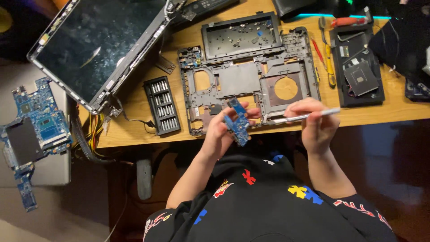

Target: Disassembling and inspecting internal components of a laptop at a workbench.

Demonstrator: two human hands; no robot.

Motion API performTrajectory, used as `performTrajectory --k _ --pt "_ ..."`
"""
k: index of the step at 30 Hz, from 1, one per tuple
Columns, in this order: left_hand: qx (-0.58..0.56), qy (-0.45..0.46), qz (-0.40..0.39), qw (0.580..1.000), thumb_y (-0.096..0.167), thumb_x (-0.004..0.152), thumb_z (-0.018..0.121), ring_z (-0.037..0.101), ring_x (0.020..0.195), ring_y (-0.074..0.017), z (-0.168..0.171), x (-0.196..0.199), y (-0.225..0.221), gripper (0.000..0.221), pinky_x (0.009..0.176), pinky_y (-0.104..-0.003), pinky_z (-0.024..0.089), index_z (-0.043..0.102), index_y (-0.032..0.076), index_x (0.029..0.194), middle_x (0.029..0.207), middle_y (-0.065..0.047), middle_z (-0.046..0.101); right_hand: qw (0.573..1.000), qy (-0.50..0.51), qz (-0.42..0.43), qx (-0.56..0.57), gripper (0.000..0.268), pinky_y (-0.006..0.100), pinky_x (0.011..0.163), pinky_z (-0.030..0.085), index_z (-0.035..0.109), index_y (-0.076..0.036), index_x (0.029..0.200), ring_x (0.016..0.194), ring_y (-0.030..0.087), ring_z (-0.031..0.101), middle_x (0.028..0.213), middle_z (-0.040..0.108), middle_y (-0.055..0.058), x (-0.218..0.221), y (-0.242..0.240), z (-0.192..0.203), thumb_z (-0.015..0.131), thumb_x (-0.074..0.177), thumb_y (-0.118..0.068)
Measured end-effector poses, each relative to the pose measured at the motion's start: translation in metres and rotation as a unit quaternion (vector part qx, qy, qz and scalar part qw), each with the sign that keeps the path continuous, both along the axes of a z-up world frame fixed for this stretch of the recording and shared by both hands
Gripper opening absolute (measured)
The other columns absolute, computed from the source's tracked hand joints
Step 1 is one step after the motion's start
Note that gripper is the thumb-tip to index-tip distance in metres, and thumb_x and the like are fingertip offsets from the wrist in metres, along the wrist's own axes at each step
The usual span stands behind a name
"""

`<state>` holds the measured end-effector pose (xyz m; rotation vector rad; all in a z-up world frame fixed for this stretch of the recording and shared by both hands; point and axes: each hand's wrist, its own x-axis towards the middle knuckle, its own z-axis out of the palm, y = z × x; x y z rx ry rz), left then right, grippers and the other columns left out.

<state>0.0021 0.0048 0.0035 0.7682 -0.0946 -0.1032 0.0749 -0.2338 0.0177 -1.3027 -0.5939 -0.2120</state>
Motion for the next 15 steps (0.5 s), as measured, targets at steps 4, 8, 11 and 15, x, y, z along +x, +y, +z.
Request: performTrajectory --k 4,8,11,15 --pt "0.017 -0.015 -0.029 0.999 0.065 0.087 0.076 0.052 0.142 -0.0317 0.004 -0.003 -0.001 0.107 0.124 -0.045 0.04 0.038 -0.009 0.154 0.153 -0.028 0.051 0.994 -0.024 0.033 -0.106 0.049 0.031 0.077 0.057 0.065 0.004 0.108 0.082 0.022 0.07 0.095 0.07 0.018 -0.006 0.009 0.01 0.054 0.113 -0.044" --pt "0.013 -0.026 -0.035 0.999 0.064 0.089 0.076 0.049 0.147 -0.0312 0.002 -0.004 0.0 0.106 0.127 -0.044 0.037 0.037 -0.008 0.155 0.156 -0.028 0.049 0.979 -0.037 0.008 -0.198 0.035 0.03 0.08 0.056 0.067 0.005 0.106 0.086 0.022 0.07 0.101 0.071 0.017 -0.009 0.01 0.009 0.059 0.113 -0.029" --pt "0.02 -0.008 -0.012 1.0 0.063 0.088 0.077 0.047 0.15 -0.0313 0.001 -0.003 0.001 0.105 0.128 -0.044 0.036 0.037 -0.007 0.154 0.156 -0.028 0.046 0.988 0.067 0.006 -0.139 0.02 0.028 0.08 0.058 0.064 0.005 0.109 0.09 0.019 0.072 0.1 0.071 0.013 -0.008 0.014 0.011 0.066 0.104 -0.014" --pt "0.009 -0.01 0.003 1.0 0.061 0.086 0.08 0.045 0.15 -0.0331 0.001 -0.001 0.002 0.106 0.128 -0.045 0.034 0.036 -0.007 0.154 0.159 -0.029 0.044 0.978 -0.04 0.001 -0.202 0.015 0.027 0.08 0.057 0.066 0.001 0.104 0.091 0.018 0.071 0.102 0.071 0.013 -0.002 0.012 0.02 0.077 0.095 0.001"
